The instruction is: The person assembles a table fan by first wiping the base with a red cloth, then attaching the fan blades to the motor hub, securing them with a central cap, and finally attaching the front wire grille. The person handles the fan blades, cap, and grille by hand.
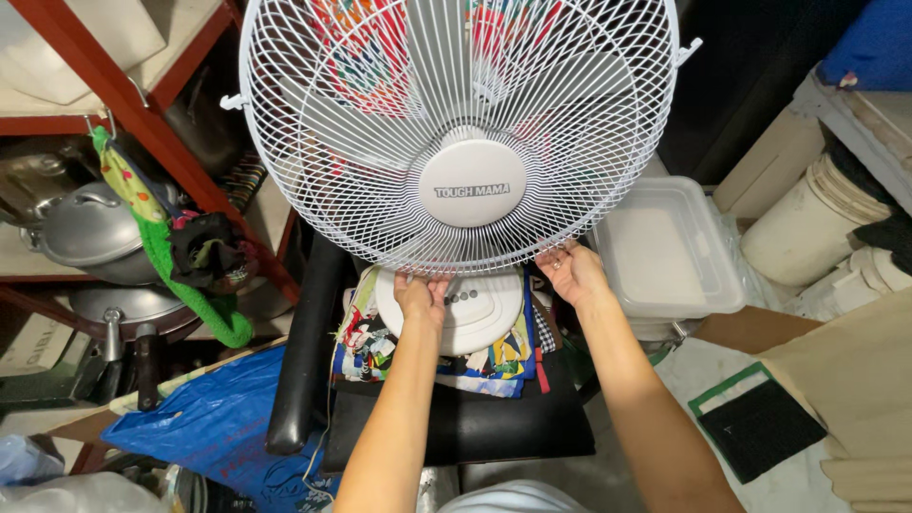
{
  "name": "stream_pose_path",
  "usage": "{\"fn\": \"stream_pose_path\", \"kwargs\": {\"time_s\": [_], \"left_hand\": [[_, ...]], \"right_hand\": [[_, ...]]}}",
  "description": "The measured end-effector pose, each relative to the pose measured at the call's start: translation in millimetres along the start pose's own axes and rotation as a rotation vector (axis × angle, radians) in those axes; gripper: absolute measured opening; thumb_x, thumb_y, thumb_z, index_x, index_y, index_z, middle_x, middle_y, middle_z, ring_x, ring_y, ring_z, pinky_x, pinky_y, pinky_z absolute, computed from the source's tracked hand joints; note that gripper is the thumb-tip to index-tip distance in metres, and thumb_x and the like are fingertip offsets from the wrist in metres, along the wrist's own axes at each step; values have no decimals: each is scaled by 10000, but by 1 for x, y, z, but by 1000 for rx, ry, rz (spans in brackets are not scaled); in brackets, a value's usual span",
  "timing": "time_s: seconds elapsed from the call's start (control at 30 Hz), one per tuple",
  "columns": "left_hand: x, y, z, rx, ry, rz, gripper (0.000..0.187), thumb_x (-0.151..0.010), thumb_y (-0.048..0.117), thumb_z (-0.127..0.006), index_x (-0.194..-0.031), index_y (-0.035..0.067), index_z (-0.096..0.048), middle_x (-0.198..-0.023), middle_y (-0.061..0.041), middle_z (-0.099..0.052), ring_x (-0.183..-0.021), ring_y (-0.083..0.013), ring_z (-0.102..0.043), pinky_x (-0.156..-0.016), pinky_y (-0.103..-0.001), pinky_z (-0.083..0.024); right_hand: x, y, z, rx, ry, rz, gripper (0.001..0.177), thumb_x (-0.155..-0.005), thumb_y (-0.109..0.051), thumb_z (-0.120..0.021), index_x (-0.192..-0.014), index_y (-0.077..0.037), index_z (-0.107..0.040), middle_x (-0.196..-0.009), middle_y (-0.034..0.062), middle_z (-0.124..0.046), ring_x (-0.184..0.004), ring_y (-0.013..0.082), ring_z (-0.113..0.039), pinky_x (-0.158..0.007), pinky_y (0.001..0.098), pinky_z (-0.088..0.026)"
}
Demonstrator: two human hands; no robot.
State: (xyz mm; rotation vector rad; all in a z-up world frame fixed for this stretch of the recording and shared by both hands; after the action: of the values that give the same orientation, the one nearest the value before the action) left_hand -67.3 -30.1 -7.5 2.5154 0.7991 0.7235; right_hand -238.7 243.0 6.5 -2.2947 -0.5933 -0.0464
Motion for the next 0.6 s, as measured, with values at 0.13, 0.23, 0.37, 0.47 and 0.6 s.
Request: {"fn": "stream_pose_path", "kwargs": {"time_s": [0.13, 0.23, 0.37, 0.47, 0.6], "left_hand": [[1, 1, -3, 0, -19, -1, 625, -916, -149, -283, -1464, 139, -369, -1246, -219, -606, -944, -310, -681, -852, -508, -633], [1, 0, -4, 7, -17, 4, 598, -927, -142, -285, -1451, 130, -375, -1232, -222, -604, -930, -304, -681, -852, -511, -633], [2, -1, -4, 5, 10, 26, 560, -940, -133, -283, -1430, 121, -382, -1206, -212, -607, -915, -295, -685, -853, -499, -607], [0, -4, -3, 14, 19, 34, 542, -931, -135, -291, -1400, 117, -391, -1176, -207, -615, -889, -283, -673, -867, -513, -620], [-9, -10, 5, -58, 34, 36, 469, -932, -103, -356, -1341, 107, -447, -1077, -156, -634, -838, -245, -682, -792, -441, -606]], "right_hand": [[0, 1, -3, -59, 19, -19, 253, -1100, -198, -380, -1123, -15, -553, -1169, 221, -645, -891, 272, -608, -843, 437, -562], [21, -3, -9, -45, 111, 16, 281, -1080, -276, -387, -1191, -53, -516, -1253, 201, -610, -987, 260, -603, -899, 448, -546], [65, 1, -21, 51, 198, 149, 567, -1044, -543, -361, -1363, -83, -451, -1392, 161, -554, -1196, 261, -585, -976, 441, -491], [93, 38, -52, 186, -20, 166, 546, -1026, -393, -511, -1423, -26, -434, -1425, 178, -534, -1239, 284, -533, -995, 447, -475], [101, 105, -93, 422, -194, 4, 427, -972, -178, -626, -1371, -83, -508, -1394, 97, -592, -1273, 214, -571, -1037, 377, -479]]}}
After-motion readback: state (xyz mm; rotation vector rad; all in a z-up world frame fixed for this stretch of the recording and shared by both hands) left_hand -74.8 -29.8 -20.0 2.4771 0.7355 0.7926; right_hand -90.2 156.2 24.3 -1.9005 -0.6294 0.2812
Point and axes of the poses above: each hand's wrist, its own x-axis away from the middle knuckle, its own z-axis out of the back of the hand, y = z × x, the point moved 9 cm from there along -x, towards the middle knuckle
